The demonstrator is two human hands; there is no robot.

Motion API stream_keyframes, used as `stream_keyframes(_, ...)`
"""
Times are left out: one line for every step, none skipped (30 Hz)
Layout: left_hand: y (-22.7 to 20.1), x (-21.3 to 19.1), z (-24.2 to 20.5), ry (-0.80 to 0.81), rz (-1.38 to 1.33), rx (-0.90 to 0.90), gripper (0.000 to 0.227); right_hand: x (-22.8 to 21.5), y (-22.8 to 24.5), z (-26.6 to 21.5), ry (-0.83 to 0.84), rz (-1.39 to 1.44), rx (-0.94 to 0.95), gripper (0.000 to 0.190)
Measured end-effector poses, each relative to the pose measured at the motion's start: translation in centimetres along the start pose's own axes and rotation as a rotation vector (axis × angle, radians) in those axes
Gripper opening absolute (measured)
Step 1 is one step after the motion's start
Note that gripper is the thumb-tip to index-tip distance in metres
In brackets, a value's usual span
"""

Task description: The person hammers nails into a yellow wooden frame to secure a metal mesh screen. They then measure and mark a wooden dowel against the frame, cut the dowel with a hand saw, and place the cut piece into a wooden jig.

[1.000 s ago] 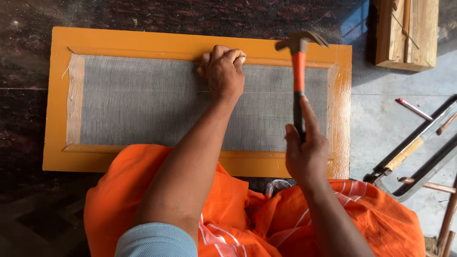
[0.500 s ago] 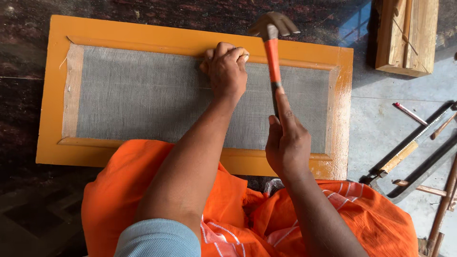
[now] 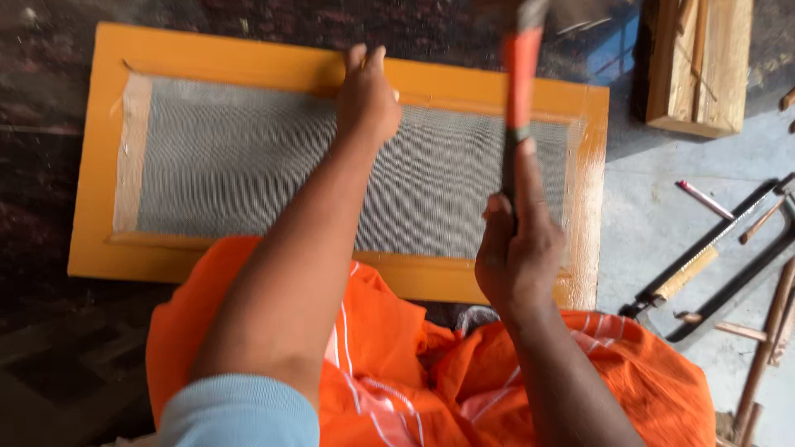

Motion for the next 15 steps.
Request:
stream_keyframes(0.3, 0.1, 0.3, 0.039, 0.043, -0.021, 0.063, 0.0, 0.3, 0.0, -0.038, 0.008, -0.038, 0.056)
stream_keyframes(0.4, 0.1, 0.6, 0.078, 0.086, -0.043, 0.064, 0.2, 0.7, 0.0, -0.076, 0.016, -0.076, 0.056)
stream_keyframes(0.2, 0.0, 1.5, 0.104, 0.128, -0.055, 0.065, 0.5, 0.9, 0.6, -0.125, 0.027, -0.126, 0.056)
stream_keyframes(0.2, -0.2, 2.2, 0.127, 0.106, -0.077, 0.062, 1.5, 0.6, 1.3, -0.028, -0.086, -0.066, 0.059)
stream_keyframes(0.0, 0.1, 2.0, 0.168, 0.082, -0.106, 0.06, 2.3, 0.3, 1.2, 0.081, -0.202, 0.008, 0.063)
stream_keyframes(0.0, 0.4, 1.6, 0.208, 0.058, -0.136, 0.057, 2.7, -0.4, 1.0, 0.192, -0.316, 0.08, 0.067)
stream_keyframes(-0.1, 0.2, 1.6, 0.193, 0.056, -0.135, 0.058, 3.3, -1.1, 1.1, 0.248, -0.266, 0.171, 0.065)
stream_keyframes(-0.2, 0.1, 1.7, 0.177, 0.054, -0.135, 0.059, 3.6, -2.0, 1.0, 0.304, -0.216, 0.261, 0.063)
stream_keyframes(-0.1, 0.0, 1.9, 0.169, 0.053, -0.134, 0.06, 4.1, -3.1, 0.8, 0.362, -0.165, 0.357, 0.061)
stream_keyframes(-0.1, -0.2, 2.4, 0.141, 0.052, -0.103, 0.059, 4.2, -3.5, 0.9, 0.244, -0.145, 0.25, 0.059)
stream_keyframes(0.0, 0.0, 2.0, 0.124, 0.049, -0.083, 0.058, 3.8, -3.9, 0.2, 0.138, -0.127, 0.15, 0.057)
stream_keyframes(0.2, 0.2, 1.6, 0.107, 0.046, -0.062, 0.057, 3.7, -4.2, -0.5, 0.034, -0.109, 0.049, 0.056)
stream_keyframes(0.4, 0.4, 1.5, 0.132, 0.044, -0.089, 0.059, 3.6, -4.9, -1.0, 0.02, 0.052, 0.087, 0.056)
stream_keyframes(0.5, 0.6, 1.3, 0.157, 0.043, -0.117, 0.061, 3.7, -5.3, -1.3, 0.006, 0.214, 0.125, 0.056)
stream_keyframes(0.5, 0.6, 1.5, 0.177, 0.042, -0.138, 0.063, 3.7, -5.6, -1.2, -0.014, 0.377, 0.157, 0.056)
Point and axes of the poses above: each hand's wrist, its own z-axis towards the middle knuckle, its own x-axis out of the palm, y = z × x, the point moved 3 cm from there along z, towards the middle knuckle, and after that the axes turned 5 degrees about x, right-handed, at the moved point
